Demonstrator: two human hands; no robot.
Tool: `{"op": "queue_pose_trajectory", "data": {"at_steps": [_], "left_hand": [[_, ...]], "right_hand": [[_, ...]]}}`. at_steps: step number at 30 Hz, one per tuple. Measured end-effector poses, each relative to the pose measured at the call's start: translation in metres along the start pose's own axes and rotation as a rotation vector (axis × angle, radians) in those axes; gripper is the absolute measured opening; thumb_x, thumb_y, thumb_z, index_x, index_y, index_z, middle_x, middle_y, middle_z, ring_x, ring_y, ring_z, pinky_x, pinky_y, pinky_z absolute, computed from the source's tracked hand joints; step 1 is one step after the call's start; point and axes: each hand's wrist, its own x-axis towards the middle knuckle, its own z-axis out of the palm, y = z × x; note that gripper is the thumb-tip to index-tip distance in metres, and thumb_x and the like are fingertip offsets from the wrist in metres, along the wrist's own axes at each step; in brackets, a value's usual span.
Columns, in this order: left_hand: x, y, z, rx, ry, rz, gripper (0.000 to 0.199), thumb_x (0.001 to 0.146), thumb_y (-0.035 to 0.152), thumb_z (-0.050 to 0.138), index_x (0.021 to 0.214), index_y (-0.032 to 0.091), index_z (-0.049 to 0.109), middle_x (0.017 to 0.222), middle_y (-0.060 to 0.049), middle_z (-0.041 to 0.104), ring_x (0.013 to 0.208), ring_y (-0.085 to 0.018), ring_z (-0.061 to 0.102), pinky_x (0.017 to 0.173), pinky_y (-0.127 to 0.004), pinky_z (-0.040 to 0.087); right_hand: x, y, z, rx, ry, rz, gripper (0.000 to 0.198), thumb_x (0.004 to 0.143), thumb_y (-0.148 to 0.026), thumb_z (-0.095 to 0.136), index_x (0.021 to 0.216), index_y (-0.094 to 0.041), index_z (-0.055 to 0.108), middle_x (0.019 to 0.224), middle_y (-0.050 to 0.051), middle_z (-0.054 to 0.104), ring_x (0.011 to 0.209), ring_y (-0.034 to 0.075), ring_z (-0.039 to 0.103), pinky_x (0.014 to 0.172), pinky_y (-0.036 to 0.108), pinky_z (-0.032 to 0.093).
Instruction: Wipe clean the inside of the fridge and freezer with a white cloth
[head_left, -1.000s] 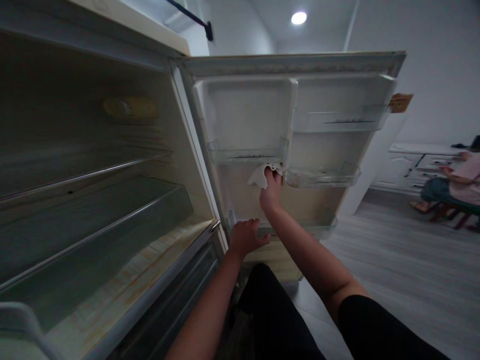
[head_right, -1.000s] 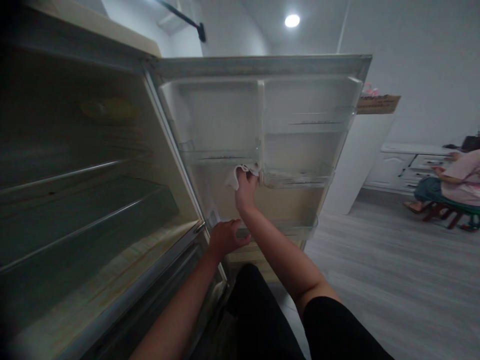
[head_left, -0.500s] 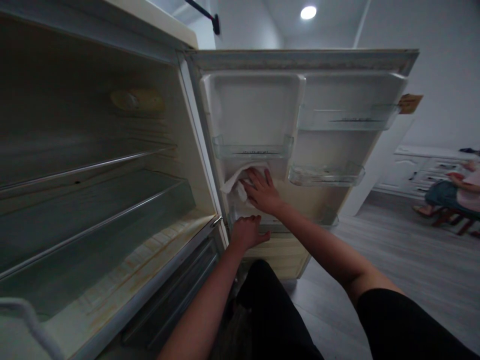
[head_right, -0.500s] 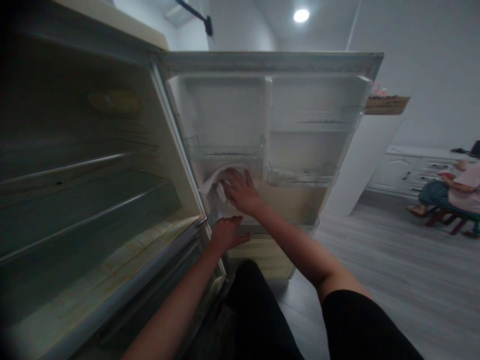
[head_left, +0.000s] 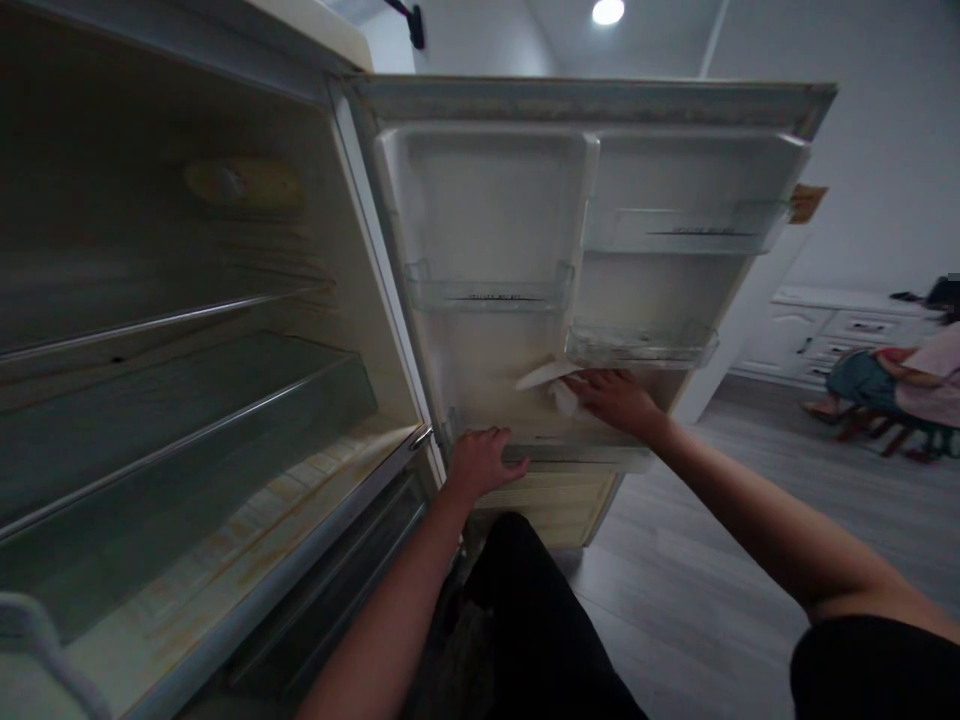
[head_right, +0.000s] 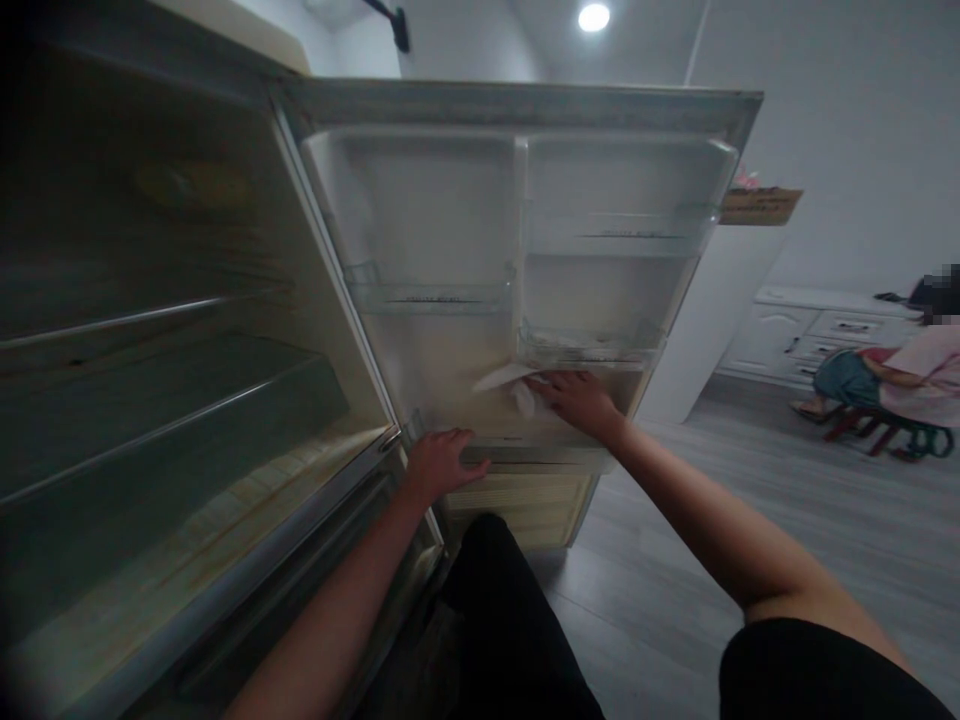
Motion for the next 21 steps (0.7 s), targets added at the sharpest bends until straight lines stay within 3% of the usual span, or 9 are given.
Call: {"op": "queue_pose_trajectory", "data": {"at_steps": [4, 9, 14, 18, 21], "left_hand": [[0.004, 0.002, 0.002, -0.008, 0.010, 0.004, 0.053, 0.091, 0.064, 0.052, 0.116, 0.020, 0.067, 0.112, -0.009, 0.074, 0.100, -0.029, 0.070, 0.091, -0.041, 0.049], [0.010, 0.006, 0.002, -0.009, 0.004, -0.007, 0.052, 0.092, 0.063, 0.051, 0.118, 0.020, 0.067, 0.111, -0.009, 0.073, 0.100, -0.028, 0.070, 0.090, -0.040, 0.048], [0.012, 0.008, 0.003, -0.004, 0.009, -0.009, 0.049, 0.091, 0.062, 0.054, 0.114, 0.021, 0.068, 0.109, -0.009, 0.073, 0.102, -0.028, 0.069, 0.094, -0.041, 0.047], [0.014, 0.010, 0.006, 0.011, 0.036, -0.009, 0.049, 0.090, 0.061, 0.056, 0.113, 0.020, 0.069, 0.107, -0.009, 0.073, 0.100, -0.029, 0.069, 0.093, -0.041, 0.048], [0.014, 0.009, 0.005, 0.014, 0.033, -0.004, 0.052, 0.090, 0.063, 0.056, 0.112, 0.018, 0.070, 0.106, -0.011, 0.074, 0.098, -0.030, 0.070, 0.090, -0.042, 0.050]], "right_hand": [[-0.024, 0.023, -0.007, -0.092, -0.007, 0.224, 0.053, 0.093, -0.018, 0.057, 0.146, -0.021, 0.057, 0.138, 0.020, 0.056, 0.121, 0.036, 0.050, 0.097, 0.049, 0.042], [-0.008, 0.021, -0.007, -0.135, -0.001, 0.371, 0.040, 0.098, -0.017, 0.047, 0.133, -0.013, 0.065, 0.131, 0.025, 0.054, 0.119, 0.038, 0.047, 0.093, 0.048, 0.043], [0.028, -0.008, -0.005, -0.088, -0.031, 0.164, 0.036, 0.094, -0.012, 0.052, 0.127, -0.011, 0.066, 0.127, 0.023, 0.056, 0.118, 0.036, 0.048, 0.095, 0.045, 0.040], [0.062, -0.043, -0.003, -0.031, 0.056, -0.026, 0.031, 0.102, -0.020, 0.044, 0.119, -0.013, 0.069, 0.126, 0.021, 0.057, 0.114, 0.033, 0.049, 0.094, 0.045, 0.038], [0.094, -0.067, 0.000, 0.041, 0.114, -0.246, 0.029, 0.104, -0.024, 0.045, 0.117, -0.015, 0.070, 0.130, 0.018, 0.057, 0.118, 0.031, 0.047, 0.100, 0.045, 0.035]]}}
